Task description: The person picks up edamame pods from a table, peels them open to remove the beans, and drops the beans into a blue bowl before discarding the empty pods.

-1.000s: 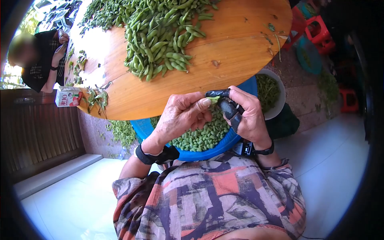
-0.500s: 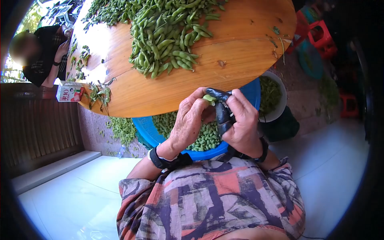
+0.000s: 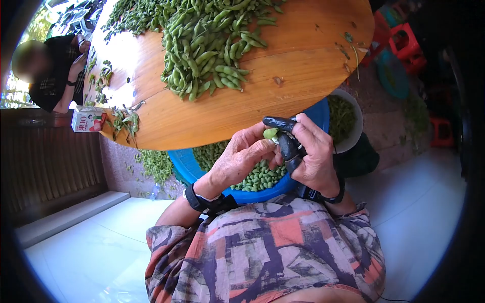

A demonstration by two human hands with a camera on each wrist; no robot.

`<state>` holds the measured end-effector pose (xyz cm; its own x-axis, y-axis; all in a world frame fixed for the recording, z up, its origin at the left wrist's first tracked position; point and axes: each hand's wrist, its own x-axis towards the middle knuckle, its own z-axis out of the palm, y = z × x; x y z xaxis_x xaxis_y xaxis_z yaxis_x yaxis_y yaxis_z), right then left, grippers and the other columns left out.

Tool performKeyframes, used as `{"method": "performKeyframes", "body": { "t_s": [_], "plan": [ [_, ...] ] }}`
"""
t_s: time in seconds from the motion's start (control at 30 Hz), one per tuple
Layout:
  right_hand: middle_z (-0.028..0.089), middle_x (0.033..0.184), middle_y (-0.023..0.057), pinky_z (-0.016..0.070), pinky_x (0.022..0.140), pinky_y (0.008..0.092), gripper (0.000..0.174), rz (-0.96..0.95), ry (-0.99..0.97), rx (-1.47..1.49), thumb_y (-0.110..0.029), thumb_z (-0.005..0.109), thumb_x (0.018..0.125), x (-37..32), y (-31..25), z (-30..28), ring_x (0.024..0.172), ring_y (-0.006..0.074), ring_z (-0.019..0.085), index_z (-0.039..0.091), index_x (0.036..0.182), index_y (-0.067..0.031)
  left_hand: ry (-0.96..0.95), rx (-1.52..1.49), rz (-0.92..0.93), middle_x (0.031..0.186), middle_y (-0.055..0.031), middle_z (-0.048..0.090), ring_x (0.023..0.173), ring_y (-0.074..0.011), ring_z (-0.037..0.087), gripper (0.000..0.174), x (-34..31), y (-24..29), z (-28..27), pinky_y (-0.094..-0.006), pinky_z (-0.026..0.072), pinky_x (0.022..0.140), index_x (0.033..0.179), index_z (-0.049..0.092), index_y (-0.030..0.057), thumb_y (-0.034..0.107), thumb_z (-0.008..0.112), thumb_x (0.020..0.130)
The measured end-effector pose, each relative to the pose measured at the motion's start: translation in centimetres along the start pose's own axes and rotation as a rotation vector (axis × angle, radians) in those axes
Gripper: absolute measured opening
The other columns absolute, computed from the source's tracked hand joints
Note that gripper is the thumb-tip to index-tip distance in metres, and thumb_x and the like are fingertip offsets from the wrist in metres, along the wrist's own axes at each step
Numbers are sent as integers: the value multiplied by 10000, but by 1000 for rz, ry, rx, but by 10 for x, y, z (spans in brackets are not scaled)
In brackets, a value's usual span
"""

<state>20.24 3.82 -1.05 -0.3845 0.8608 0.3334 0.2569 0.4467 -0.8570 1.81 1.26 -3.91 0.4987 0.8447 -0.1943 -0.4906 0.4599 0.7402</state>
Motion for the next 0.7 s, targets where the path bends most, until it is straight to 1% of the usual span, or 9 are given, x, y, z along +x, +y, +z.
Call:
{"method": "performKeyframes", "body": {
  "t_s": [0.07,0.2,0.27,0.3,0.4,0.57,0.6,0.67,0.7],
  "plan": [
    [522,871,156,485,652,386,446,-64,2,-76,32,660,620,-2,2,-1,753,332,589,617,1064,24,9,-100,33,1092,-96,642,900,-171,633,339,1,-2,2,-332,520,746,1307,507,5,169,496,1010],
    [524,896,166,492,655,399,465,-118,0,-142,34,644,616,-3,3,-5,764,336,593,610,1080,28,25,-132,55,1045,-94,619,916,-177,612,334,-1,2,6,-327,508,774,1289,509,4,199,488,1019],
    [526,926,173,500,663,406,435,-80,-35,-34,23,635,622,-3,5,-9,775,348,595,601,1056,29,-41,-192,24,1043,-113,618,940,-214,608,344,-3,7,2,-344,504,791,1292,509,1,212,477,1023],
    [526,926,173,500,663,406,435,-79,-34,-34,23,635,622,-3,6,-9,775,348,595,601,1056,29,-40,-192,23,1043,-113,618,940,-214,608,344,-4,8,2,-344,504,791,1292,509,1,212,477,1023],
    [525,930,180,507,670,412,415,-156,-44,-40,16,622,628,-3,7,-9,770,352,593,602,1043,32,-30,-166,15,1038,-127,615,927,-231,611,349,-5,14,4,-340,504,782,1289,509,-6,215,478,1022],
    [522,920,180,509,671,421,389,-229,-2,-108,9,599,638,-3,6,-6,758,356,588,605,1027,37,-59,-164,-21,905,-82,622,805,-188,606,308,-5,16,2,-309,497,703,1230,539,-12,199,516,1006],
    [522,920,180,509,671,421,389,-230,-2,-108,9,599,638,-3,5,-6,758,356,588,605,1027,37,-59,-163,-20,905,-82,622,805,-188,606,308,-5,17,2,-309,497,703,1230,539,-12,199,516,1006],
    [520,896,182,506,663,426,354,-185,-11,-98,-16,608,644,-2,3,-7,749,364,585,603,994,40,-63,-117,-98,855,-58,617,768,-155,594,282,-5,21,3,-286,489,666,1212,549,-3,187,528,1004],
    [517,879,182,501,655,423,330,-182,15,-100,-48,609,660,0,4,-8,742,370,584,603,979,38,-56,114,-165,881,-70,628,782,-160,607,262,-5,26,7,-289,494,664,1185,567,-9,171,528,998]
  ]
}}
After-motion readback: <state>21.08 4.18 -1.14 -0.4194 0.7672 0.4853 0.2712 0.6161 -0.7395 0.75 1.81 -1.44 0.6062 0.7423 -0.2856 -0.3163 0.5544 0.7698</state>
